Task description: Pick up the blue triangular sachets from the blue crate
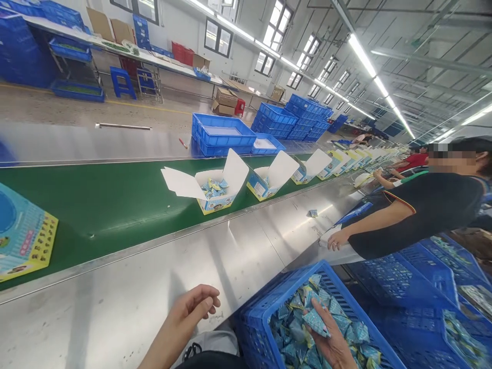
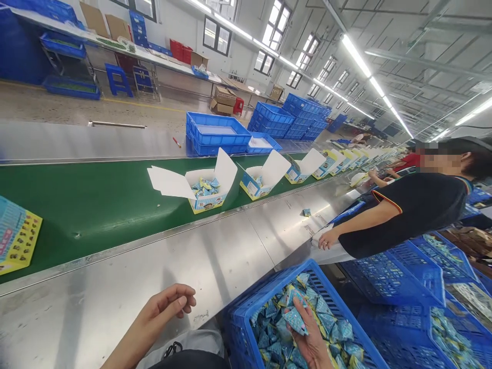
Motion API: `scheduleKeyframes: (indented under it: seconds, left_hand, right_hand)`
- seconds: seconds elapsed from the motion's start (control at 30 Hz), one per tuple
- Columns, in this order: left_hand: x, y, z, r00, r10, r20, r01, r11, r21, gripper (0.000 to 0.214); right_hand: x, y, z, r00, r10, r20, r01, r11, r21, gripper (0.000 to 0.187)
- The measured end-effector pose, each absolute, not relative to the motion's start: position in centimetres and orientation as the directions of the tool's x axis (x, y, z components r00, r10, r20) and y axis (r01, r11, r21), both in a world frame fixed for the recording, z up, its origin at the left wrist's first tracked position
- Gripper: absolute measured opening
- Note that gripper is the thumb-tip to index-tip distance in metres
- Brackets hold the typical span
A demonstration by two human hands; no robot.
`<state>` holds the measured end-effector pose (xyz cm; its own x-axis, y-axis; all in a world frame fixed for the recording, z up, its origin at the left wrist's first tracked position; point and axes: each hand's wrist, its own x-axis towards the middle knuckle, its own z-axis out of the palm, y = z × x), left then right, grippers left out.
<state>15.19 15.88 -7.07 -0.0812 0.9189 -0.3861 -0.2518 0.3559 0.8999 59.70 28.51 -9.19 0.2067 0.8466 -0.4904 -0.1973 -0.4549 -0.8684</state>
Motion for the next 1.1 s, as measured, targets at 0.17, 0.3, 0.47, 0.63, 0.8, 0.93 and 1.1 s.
scheduleKeyframes:
  seconds: [0.17, 0.3, 0.47, 0.63, 0.8, 0.93, 1.1]
  left_hand:
    - [16.2, 16.1, -7.3, -0.104, 0.915, -0.391, -0.243, 0.357, 0.902, 0.052]
    - [16.8, 17.1, -7.1, -0.131, 0.919, -0.372, -0.243, 0.334, 0.911, 0.054]
    - [18.2, 18.0, -5.2, -0.235, 0.91, -0.341, -0.341, 0.251, 0.906, 0.067]
    - [20.7, 18.7, -3.7, -0.383, 0.838, -0.389, -0.48, 0.179, 0.859, 0.085]
    - [20.1, 20.1, -4.3, -0.456, 0.685, -0.568, -0.623, 0.21, 0.754, 0.088]
    - [16.2, 21.1, -4.2, -0.619, 0.55, -0.561, -0.642, 0.057, 0.764, 0.076]
    - [13.4, 20.2, -3.4, -0.84, 0.376, -0.391, -0.41, 0.034, 0.912, 0.053]
  right_hand:
    - [57.3, 32.8, -6.3, 0.16, 0.833, -0.53, -0.281, -0.476, -0.833, 0.068]
    - [51.1, 34.8, -4.2, -0.068, 0.909, -0.411, -0.234, -0.415, -0.879, 0.07]
    - [40.6, 33.2, -4.2, -0.555, 0.752, -0.356, 0.015, -0.419, -0.908, 0.067]
    - [34.5, 29.5, -3.0, -0.675, 0.712, -0.194, 0.16, -0.115, -0.98, 0.043]
    - [33.6, 28.4, -2.2, -0.795, 0.576, -0.192, 0.364, 0.198, -0.91, 0.058]
    - [34.8, 29.3, -3.7, -0.74, 0.587, -0.328, 0.326, -0.114, -0.939, 0.094]
    - [37.1, 31.5, -6.2, -0.634, 0.611, -0.473, 0.145, -0.507, -0.85, 0.098]
